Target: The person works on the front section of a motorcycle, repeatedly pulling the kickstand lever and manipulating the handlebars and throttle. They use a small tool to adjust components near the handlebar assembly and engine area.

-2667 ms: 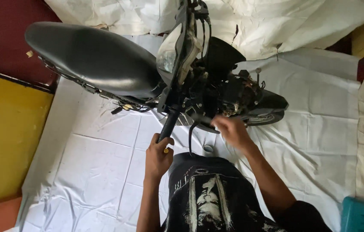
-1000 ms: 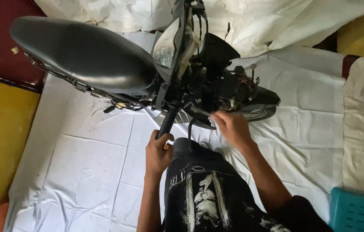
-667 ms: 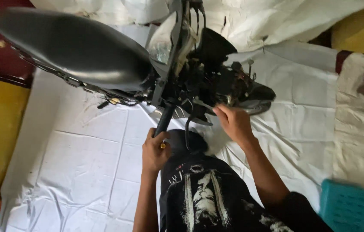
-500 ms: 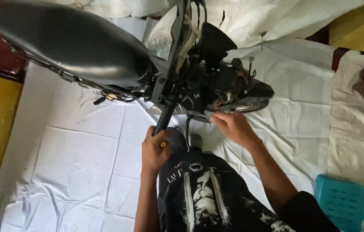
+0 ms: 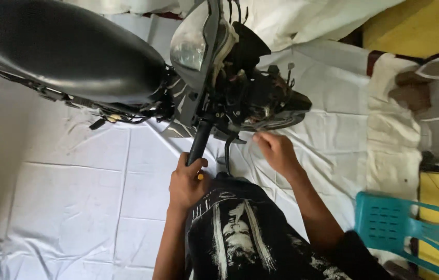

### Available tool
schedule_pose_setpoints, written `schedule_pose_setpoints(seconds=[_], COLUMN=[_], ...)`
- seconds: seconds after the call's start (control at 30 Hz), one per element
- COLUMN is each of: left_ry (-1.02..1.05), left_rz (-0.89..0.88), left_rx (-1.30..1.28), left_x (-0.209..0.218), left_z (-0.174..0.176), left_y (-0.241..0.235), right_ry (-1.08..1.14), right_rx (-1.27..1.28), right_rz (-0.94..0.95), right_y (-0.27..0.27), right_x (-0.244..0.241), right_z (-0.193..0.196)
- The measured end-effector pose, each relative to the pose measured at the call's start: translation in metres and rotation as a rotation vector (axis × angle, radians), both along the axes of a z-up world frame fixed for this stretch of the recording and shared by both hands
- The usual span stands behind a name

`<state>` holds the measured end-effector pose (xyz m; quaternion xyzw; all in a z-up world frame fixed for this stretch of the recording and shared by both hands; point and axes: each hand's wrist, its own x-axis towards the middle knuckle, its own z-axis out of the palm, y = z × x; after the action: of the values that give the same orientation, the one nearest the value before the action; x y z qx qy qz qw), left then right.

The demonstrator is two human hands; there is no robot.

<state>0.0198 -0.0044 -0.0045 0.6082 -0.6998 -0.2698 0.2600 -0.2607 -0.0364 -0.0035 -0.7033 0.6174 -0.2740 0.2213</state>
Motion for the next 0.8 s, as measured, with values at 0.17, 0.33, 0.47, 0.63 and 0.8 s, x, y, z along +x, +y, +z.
schedule_pose_setpoints(seconds=[0.17,0.33,0.47,0.63,0.8], left_ry=[-0.006,-0.015,-0.052,-0.045,-0.018], left_rz=[-0.057,-0.123,-0.152,-0.165,-0.173], left_rx=[0.011,0.027,0.056,0.077,0.033], left_x=[0.007,0.011,0.012,0.016,0.014], left_z=[-0.008,-0.009,-0.011,-0.021,-0.022], left_y=[-0.002,-0.007,-0.008,-0.005,-0.007], right_ry=[-0.175,-0.148,-0.245,-0.117,-0.26], right_rx=[0.182,0.129,0.294,0.163,0.272], right_rz=[0.081,-0.089,-0.004,-0.104,0.039], right_y=[0.014,0.018,0.022,0.025,0.033], right_x=[0.013,0.011,0.02,0.022,0.018], right_z=[0.02,-0.002,0.026,0.003,0.023])
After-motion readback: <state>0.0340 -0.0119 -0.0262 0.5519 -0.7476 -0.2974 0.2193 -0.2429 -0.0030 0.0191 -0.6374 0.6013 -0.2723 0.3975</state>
